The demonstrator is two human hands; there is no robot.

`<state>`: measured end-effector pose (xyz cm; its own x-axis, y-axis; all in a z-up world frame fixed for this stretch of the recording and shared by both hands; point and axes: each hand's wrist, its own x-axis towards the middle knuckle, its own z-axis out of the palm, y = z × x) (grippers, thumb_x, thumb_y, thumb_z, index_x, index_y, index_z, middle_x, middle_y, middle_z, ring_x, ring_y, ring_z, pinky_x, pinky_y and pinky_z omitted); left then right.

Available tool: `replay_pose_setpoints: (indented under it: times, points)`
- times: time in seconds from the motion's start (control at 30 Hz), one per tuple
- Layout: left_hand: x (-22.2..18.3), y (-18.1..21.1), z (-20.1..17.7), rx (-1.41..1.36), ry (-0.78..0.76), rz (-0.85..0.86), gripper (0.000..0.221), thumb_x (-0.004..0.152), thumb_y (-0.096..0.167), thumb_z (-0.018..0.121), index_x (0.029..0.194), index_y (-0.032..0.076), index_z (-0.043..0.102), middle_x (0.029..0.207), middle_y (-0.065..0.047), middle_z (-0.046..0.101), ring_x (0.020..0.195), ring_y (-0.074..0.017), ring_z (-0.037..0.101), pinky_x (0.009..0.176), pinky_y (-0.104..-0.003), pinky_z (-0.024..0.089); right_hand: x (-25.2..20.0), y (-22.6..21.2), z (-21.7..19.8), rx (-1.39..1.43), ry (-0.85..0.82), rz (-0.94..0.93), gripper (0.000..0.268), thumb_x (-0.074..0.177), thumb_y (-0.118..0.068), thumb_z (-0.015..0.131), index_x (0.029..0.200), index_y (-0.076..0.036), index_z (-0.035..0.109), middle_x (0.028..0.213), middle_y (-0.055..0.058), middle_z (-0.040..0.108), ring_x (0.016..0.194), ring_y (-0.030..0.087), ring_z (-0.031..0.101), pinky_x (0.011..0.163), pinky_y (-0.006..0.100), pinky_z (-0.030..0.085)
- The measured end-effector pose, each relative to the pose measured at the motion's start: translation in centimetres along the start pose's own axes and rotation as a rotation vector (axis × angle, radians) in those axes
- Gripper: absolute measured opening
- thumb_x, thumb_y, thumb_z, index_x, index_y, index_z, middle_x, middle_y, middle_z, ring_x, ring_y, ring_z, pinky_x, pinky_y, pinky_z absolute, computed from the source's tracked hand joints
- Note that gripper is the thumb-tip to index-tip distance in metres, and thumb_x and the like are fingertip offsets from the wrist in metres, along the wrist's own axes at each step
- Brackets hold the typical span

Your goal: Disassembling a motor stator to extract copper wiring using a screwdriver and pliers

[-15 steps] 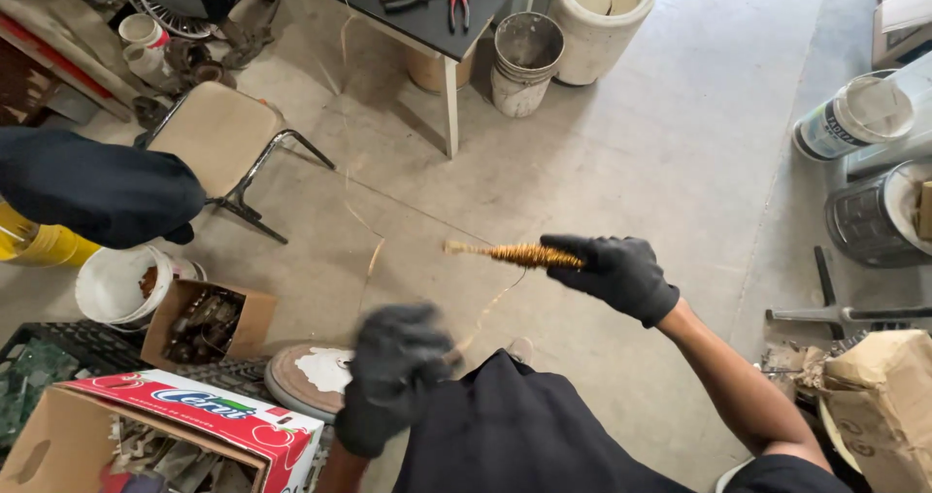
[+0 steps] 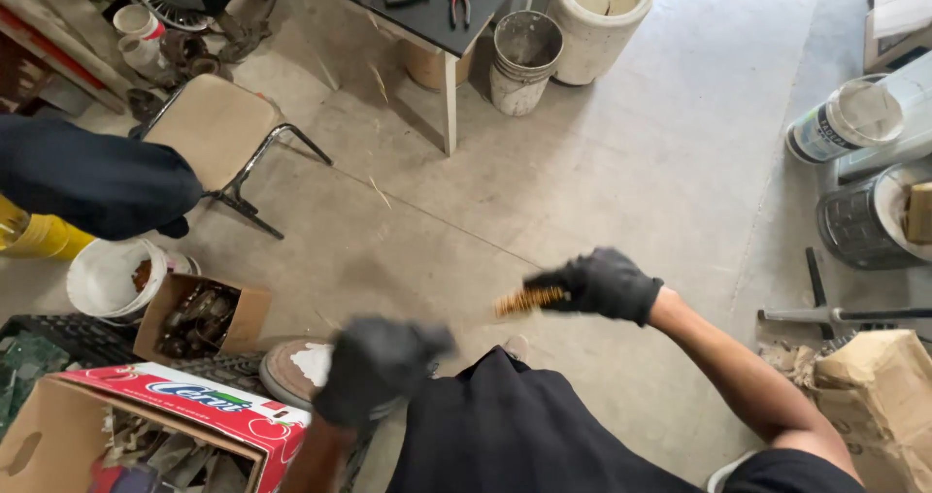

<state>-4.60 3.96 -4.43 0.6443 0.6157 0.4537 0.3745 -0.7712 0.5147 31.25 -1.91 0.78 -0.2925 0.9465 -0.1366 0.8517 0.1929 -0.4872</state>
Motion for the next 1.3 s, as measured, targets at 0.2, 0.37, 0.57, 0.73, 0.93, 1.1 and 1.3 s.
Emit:
replay_pose_setpoints:
  times: [0.2,0.37,0.57,0.73,0.93,1.1,1.3]
  points:
    - [4.2,-5.1,6.8,0.041,-0.075,0.007,0.018,0.084,0.019,0.064,0.092,0.029,0.076,0.068,-0.003,0.07,0.062,-0.0302,0.068,0.057,-0.042,0.054,-1.5,2.3,0.7,0.844,0.104,-0.302,0.028,0.072,-0.022,0.093,0.089,-0.003,0.082,0.089,0.015,0.083,0.083,0.027,0.081,0.071,0.039,0.061]
    - [3.3,2.0,7.6,-0.014,-0.095,0.134,0.01,0.08,0.03,0.07,0.088,0.033,0.076,0.066,0.005,0.069,0.058,-0.0236,0.067,0.054,-0.039,0.055,-0.5,-0.7,-0.7,0.4,0.495,0.127,0.04,0.09,-0.022,0.076,0.128,-0.012,0.072,0.089,0.016,0.073,0.078,0.031,0.071,0.074,0.041,0.057]
    - [5.9,-1.1,4.4,0.196,0.032,0.22,0.007,0.08,0.033,0.07,0.084,0.034,0.076,0.06,0.008,0.064,0.053,-0.0186,0.064,0.053,-0.038,0.052,-2.8,-0.6,-0.7,0.508,-0.061,-0.362,0.041,0.076,-0.035,0.088,0.114,-0.02,0.08,0.073,0.005,0.079,0.062,0.025,0.075,0.058,0.038,0.061]
    - [4.6,2.6,6.4,0.003,-0.19,0.246,0.019,0.084,0.031,0.059,0.091,0.03,0.077,0.068,-0.004,0.07,0.065,-0.0315,0.067,0.059,-0.051,0.052,-2.7,-1.1,0.2,0.948,0.487,0.119,0.026,0.07,-0.006,0.09,0.072,-0.006,0.065,0.066,0.003,0.063,0.061,0.015,0.059,0.054,0.032,0.045]
    - [7.4,3.4,1.3,0.277,0.053,0.352,0.017,0.091,0.035,0.064,0.075,0.03,0.065,0.057,0.004,0.059,0.051,-0.0207,0.06,0.054,-0.038,0.049,-3.7,-0.7,1.1,0.012,0.16,-0.138,0.044,0.079,-0.043,0.08,0.123,-0.036,0.073,0.071,0.003,0.075,0.063,0.028,0.073,0.06,0.045,0.057]
    - [6.6,2.7,5.5,0.07,0.035,0.316,0.004,0.081,0.032,0.068,0.083,0.035,0.07,0.061,0.007,0.058,0.051,-0.0211,0.058,0.049,-0.038,0.049,-5.0,-0.5,0.6,1.218,-0.489,-0.167,0.028,0.098,-0.012,0.063,0.118,0.007,0.063,0.092,0.027,0.079,0.08,0.025,0.079,0.062,0.032,0.063]
    - [6.4,2.3,8.4,0.005,-0.011,0.314,0.005,0.081,0.037,0.067,0.081,0.038,0.071,0.068,0.009,0.063,0.061,-0.0199,0.063,0.058,-0.04,0.053,-6.8,-3.1,0.7,0.651,-0.01,-0.448,0.046,0.096,-0.019,0.071,0.133,0.004,0.056,0.099,0.03,0.073,0.085,0.047,0.074,0.06,0.049,0.062]
